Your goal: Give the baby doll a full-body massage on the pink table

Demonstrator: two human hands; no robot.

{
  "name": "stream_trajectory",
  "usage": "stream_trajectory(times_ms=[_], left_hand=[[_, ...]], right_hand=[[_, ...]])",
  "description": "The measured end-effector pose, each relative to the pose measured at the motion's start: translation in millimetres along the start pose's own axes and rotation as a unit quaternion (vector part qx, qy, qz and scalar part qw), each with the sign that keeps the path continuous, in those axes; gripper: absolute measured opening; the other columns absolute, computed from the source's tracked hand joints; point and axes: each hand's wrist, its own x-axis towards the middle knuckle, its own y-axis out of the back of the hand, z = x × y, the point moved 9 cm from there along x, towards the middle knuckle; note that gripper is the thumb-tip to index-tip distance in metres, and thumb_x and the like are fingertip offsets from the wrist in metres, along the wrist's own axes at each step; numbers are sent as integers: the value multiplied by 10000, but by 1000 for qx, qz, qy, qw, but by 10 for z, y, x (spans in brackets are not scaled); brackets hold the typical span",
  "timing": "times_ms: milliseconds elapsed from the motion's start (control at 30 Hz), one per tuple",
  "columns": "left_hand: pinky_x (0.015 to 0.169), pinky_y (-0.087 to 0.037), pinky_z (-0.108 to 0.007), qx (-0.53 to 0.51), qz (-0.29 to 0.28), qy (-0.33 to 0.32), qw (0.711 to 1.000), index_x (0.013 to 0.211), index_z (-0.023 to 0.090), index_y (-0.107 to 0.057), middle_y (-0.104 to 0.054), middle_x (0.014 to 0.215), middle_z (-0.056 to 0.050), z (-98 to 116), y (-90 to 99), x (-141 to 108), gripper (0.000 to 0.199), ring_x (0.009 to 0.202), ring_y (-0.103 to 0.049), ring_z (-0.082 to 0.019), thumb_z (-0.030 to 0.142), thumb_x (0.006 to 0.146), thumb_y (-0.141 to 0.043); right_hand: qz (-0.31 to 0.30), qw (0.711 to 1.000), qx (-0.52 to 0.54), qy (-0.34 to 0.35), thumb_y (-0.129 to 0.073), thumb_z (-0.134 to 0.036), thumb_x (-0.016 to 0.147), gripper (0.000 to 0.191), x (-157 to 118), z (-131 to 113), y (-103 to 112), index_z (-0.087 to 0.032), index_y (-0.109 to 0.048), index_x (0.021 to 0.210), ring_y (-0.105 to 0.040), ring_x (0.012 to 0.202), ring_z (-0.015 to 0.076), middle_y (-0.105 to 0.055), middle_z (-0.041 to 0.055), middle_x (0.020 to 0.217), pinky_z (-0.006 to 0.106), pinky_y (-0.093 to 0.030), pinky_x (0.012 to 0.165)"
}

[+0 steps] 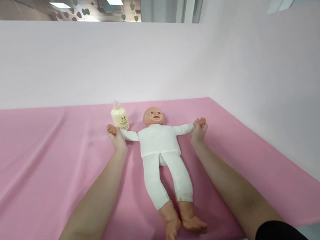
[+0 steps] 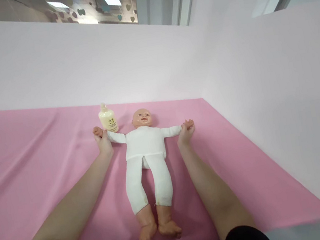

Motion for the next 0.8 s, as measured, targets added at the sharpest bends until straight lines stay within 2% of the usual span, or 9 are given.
stream_trajectory(times_ms=[67,133,200,267,333,433,533,633,800], left_hand=[[1043,-397,-314,43,-62,-67,995,1304,286,-346,-454,1381,-59,173,-170,-100,454,1262,-463,-159,219,882,-502],[1052,-385,-340,105,-150,-148,972,1334,284,-367,-472,1372,-62,345,-400,-267,472,1267,-456,-176,206,883,-485],[1053,-372,-387,196,-233,-226,925,1325,251,-428,-518,1322,-78,464,-630,-484,451,1239,-468,-209,203,879,-482],[1041,-363,-430,294,-313,-292,855,1280,225,-509,-570,1248,-82,504,-843,-720,409,1182,-491,-236,198,873,-484],[1021,-366,-442,366,-371,-325,789,1254,221,-555,-597,1204,-76,480,-980,-898,397,1135,-506,-242,173,870,-467],[998,-378,-426,407,-393,-331,756,1277,226,-549,-604,1192,-70,461,-1034,-977,424,1115,-511,-233,146,879,-426],[1004,-376,-435,386,-364,-327,782,1278,216,-541,-601,1194,-84,511,-988,-931,402,1123,-509,-244,201,885,-459],[1042,-359,-428,297,-295,-302,856,1303,208,-482,-565,1248,-95,598,-841,-792,430,1185,-489,-241,237,875,-504],[1070,-369,-357,85,-103,-108,985,1338,239,-321,-464,1371,-94,372,-343,-322,470,1260,-468,-187,255,897,-483]], right_hand=[[-81,991,-51,90,-468,-206,783,508,-144,-219,-216,-178,-389,1284,-481,1239,177,-494,101,1315,438,-334,1100],[-208,957,-111,171,-457,-202,816,451,-384,-375,-518,-195,-453,1267,-498,1211,184,-534,86,1277,425,-350,1086],[-326,895,-183,241,-455,-192,839,424,-671,-437,-782,-218,-500,1260,-503,1195,201,-560,78,1258,424,-365,1068],[-417,818,-263,295,-459,-161,836,431,-928,-411,-963,-243,-538,1252,-511,1167,222,-587,66,1228,437,-372,1047],[-459,763,-322,323,-454,-125,822,462,-1062,-360,-1041,-255,-554,1254,-518,1136,232,-603,58,1201,440,-379,1022],[-460,750,-343,330,-440,-115,824,484,-1076,-346,-1047,-250,-539,1279,-525,1113,227,-607,58,1187,425,-392,997],[-441,779,-311,320,-439,-165,858,463,-1014,-372,-1004,-247,-504,1309,-515,1149,219,-591,63,1231,423,-377,1027],[-378,851,-245,269,-450,-253,890,480,-812,-387,-883,-228,-419,1368,-481,1229,210,-534,88,1323,424,-350,1070],[-198,963,-109,145,-481,-341,872,569,-287,-249,-465,-197,-318,1398,-428,1301,186,-433,112,1407,427,-305,1118]])
